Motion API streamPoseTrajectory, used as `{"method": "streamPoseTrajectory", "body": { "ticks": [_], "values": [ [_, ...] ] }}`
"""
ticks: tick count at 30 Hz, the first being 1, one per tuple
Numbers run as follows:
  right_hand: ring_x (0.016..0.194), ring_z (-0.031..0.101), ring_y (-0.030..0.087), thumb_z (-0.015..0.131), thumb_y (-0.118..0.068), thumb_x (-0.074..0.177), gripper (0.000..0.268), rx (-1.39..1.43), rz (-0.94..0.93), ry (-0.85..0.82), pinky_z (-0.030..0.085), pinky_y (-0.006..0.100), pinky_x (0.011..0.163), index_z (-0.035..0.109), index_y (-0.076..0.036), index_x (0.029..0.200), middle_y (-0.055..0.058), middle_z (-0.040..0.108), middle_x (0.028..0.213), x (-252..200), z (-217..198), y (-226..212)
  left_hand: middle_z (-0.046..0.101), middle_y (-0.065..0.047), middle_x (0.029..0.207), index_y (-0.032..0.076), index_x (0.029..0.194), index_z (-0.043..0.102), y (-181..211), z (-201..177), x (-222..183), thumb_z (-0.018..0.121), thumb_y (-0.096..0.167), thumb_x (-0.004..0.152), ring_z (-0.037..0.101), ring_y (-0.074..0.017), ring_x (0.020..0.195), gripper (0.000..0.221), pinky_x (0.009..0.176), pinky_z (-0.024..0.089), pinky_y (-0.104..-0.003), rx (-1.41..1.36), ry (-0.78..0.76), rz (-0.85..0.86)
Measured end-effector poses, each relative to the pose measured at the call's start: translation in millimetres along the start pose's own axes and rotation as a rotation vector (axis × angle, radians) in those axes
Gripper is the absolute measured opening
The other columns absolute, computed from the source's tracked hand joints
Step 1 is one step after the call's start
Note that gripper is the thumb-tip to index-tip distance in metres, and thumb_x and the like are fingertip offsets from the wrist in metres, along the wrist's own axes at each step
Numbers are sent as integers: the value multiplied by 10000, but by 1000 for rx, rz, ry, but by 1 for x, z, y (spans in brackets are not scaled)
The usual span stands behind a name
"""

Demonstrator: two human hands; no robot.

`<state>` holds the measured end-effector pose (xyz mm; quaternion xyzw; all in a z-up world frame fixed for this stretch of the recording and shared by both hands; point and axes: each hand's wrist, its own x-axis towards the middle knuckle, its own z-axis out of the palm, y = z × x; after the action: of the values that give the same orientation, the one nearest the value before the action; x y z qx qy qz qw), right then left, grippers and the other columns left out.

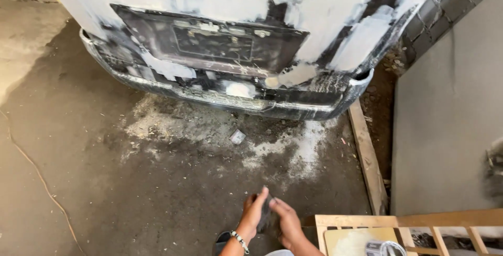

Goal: The person scoops a white paste from a container on a wooden chair using a putty knife and applies it to the front bumper of a car. They spread the filler over the surface and smooth it out, repeatedly returning to the chair to gather more material.

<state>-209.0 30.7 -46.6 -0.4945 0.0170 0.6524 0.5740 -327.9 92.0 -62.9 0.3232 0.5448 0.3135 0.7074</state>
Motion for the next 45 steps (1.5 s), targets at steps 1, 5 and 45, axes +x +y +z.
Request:
{"method": "streamPoseTrajectory", "body": {
  "ticks": [1, 5, 45],
  "values": [
    [833, 693, 245, 570, -242, 986, 378, 3, 2, 6, 559, 406, 775, 651, 56, 1203, 151, 720, 981, 5, -14, 9, 653, -89, 971, 27, 979, 664, -12, 2, 6, 711, 576, 860, 597, -199, 903, 564, 797, 483, -364, 3, -2, -6],
    [1082, 653, 190, 632, 4, 882, 488, -484, -213, -279, 481, 315, 969, 622, 35, 1368, 114, 731, 1206, -29, -26, 9, 538, -2, 872, 42, 944, 622, -28, 11, -4, 672, 561, 917, 487, -127, 816, 522, 733, 424, -315, -71, 160, 76],
    [1275, 577, 351, 529, 111, 786, 701, -1203, -704, -579, 453, 347, 1067, 472, -57, 1464, 183, 585, 1298, -48, 131, -29, 662, -123, 1320, -1, 1381, 587, 84, -70, 6, 454, 431, 1046, 606, -218, 1204, 563, 1036, 467, -364, 2, 55, 672]
  ]
}}
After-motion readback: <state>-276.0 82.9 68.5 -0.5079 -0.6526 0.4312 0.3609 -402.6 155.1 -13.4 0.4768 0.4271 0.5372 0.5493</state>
